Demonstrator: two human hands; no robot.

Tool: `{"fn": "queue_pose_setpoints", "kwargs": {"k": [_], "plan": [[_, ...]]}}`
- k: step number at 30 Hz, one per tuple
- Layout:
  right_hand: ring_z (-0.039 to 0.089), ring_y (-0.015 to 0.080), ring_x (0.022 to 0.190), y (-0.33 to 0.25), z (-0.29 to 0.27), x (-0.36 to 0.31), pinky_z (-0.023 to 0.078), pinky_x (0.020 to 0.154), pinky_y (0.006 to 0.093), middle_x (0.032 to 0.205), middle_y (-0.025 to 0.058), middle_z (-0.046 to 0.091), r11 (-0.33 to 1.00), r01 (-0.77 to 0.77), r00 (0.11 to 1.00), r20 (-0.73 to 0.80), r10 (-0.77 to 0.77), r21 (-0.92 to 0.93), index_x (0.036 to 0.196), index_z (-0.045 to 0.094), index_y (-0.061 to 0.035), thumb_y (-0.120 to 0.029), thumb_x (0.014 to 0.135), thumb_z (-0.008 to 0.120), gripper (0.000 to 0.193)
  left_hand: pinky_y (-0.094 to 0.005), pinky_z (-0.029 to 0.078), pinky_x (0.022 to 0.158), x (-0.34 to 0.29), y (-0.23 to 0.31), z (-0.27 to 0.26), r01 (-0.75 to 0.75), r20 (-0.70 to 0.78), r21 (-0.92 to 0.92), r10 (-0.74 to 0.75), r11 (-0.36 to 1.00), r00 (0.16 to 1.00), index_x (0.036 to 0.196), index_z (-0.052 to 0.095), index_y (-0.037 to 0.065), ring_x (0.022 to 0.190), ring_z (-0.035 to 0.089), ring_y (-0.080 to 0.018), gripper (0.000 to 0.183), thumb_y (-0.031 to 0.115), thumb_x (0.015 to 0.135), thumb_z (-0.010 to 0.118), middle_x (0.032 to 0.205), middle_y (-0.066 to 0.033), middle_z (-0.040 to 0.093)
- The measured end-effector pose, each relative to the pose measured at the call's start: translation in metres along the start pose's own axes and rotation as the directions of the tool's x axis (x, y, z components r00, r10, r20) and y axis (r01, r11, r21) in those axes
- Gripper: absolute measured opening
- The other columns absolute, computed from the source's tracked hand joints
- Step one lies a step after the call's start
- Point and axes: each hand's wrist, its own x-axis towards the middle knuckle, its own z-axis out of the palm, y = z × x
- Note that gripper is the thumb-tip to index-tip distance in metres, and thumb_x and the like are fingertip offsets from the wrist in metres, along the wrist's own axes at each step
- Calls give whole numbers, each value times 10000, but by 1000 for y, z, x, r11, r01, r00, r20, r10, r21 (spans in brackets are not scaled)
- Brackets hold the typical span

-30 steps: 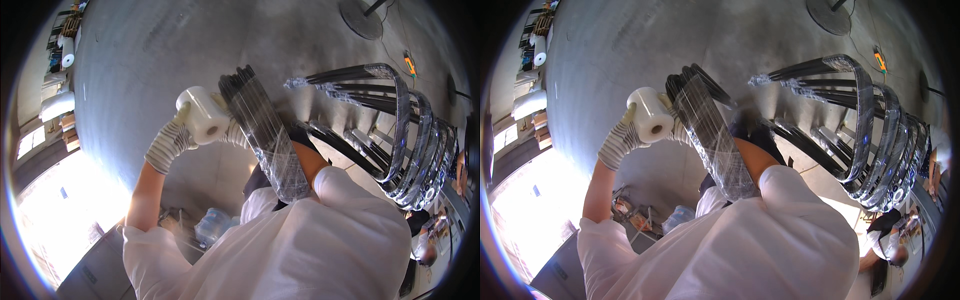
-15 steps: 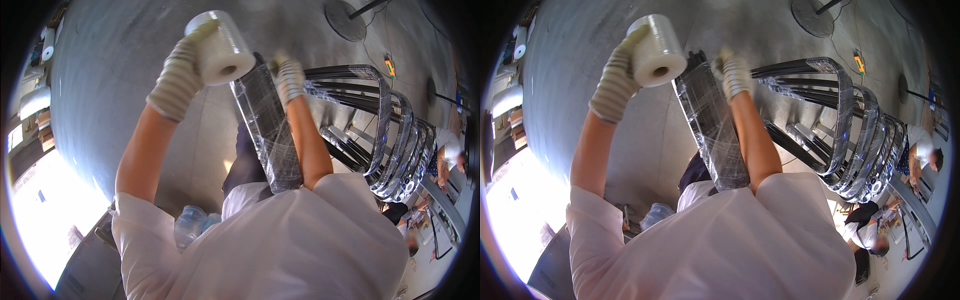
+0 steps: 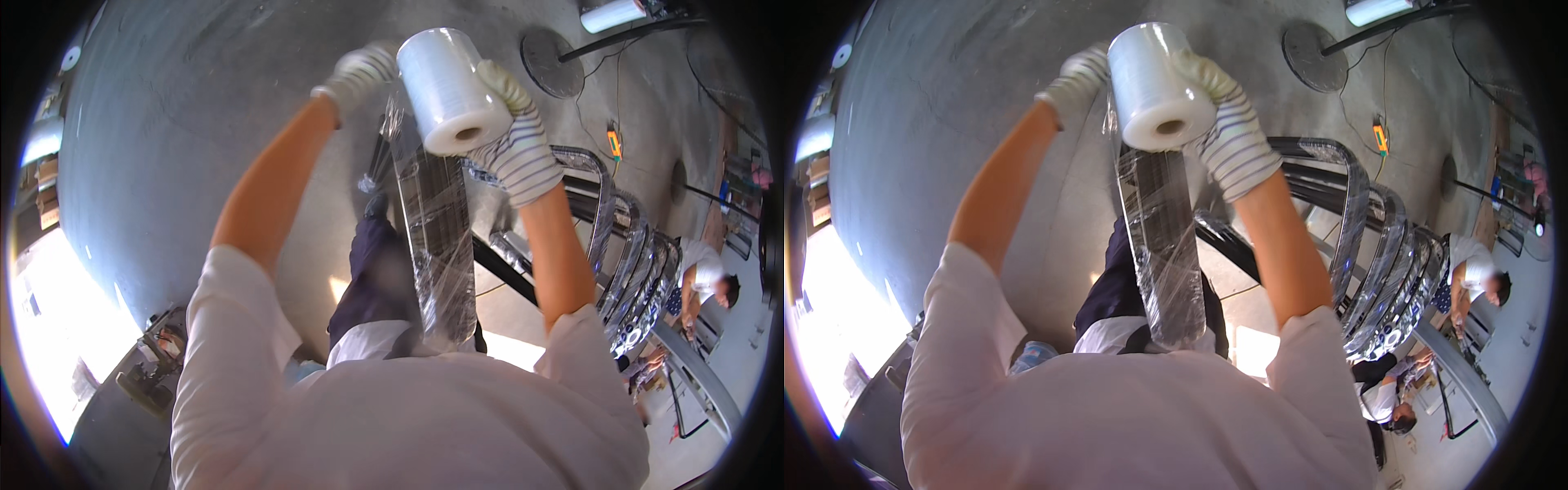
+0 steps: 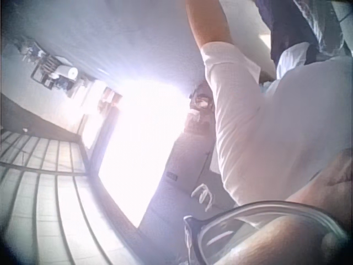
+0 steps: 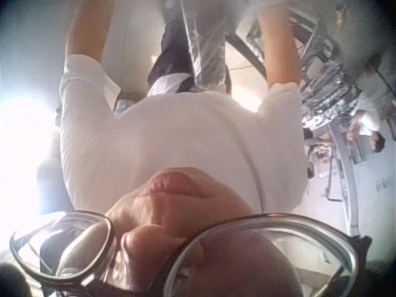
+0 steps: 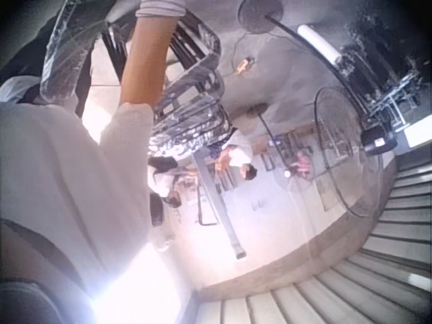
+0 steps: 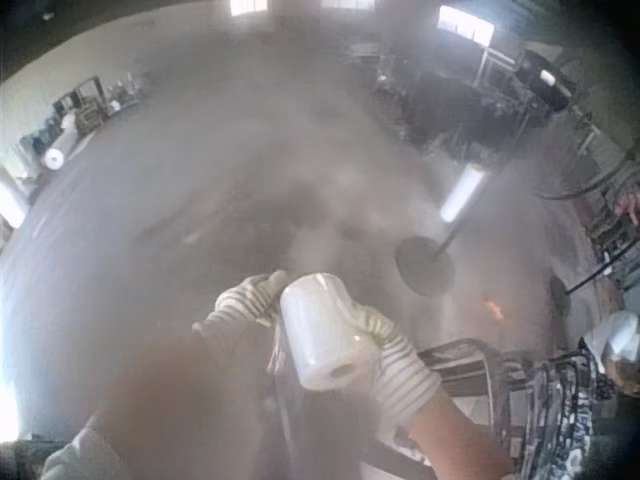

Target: The person wraps bundles of curved black metal tubes with clear plastic wrap by rotating a roll of film around them. The person then moves the wrapped bundles to a stack.

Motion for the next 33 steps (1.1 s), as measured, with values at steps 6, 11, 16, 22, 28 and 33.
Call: {"fn": "queue_pose_setpoints", "kwargs": {"k": [6,11,16,22,28,33], "plan": [[599,346,884,-11,-82,0,531,700,526,1018,201,585,981,8,972,-233,38,192,1142,482,26,-382,708,718,641,-298,492,790,21,4,63,324,511,-446,-60,835,858,953,652,11,816,622,-189,453,440,810,619,979,-150,645],[605,223,791,44,-117,-17,544,653,376,901,145,632,941,5,902,-408,141,338,1043,574,-15,-282,699,744,467,-335,457,902,2,-43,82,81,287,-840,312,537,906,1106,613,15,977,597,-230,538,466,940,371,1054,-149,637],[618,239,858,151,-176,-1,553,696,329,1012,139,613,994,-81,895,-434,107,79,1086,549,-18,-215,775,672,387,-305,425,879,-88,-35,93,-109,-317,-534,-79,838,945,1229,494,101,1023,568,-203,392,268,876,522,1192,-98,563],[619,234,840,214,-186,-7,548,678,324,981,141,616,956,-283,834,-511,209,-71,1064,555,-5,-264,771,669,408,-499,425,950,-194,-66,115,227,365,-878,-284,-421,887,1327,320,28,1133,504,-290,816,546,774,623,1248,-179,476],[620,229,821,242,-181,-10,544,660,319,951,143,618,908,-393,817,-509,270,-149,1043,560,8,-314,768,667,437,-490,437,955,-243,-84,73,-32,60,-936,-249,-351,967,1328,305,-5,1130,509,-336,914,487,689,735,1232,-207,485],[620,225,806,232,-182,-2,540,645,315,925,145,621,864,-433,818,-515,257,-256,1025,565,20,-356,764,665,468,-477,465,924,-220,-77,39,-54,50,-948,-317,-312,947,1290,363,-10,1074,538,-331,799,454,737,707,1175,-207,519]]}}
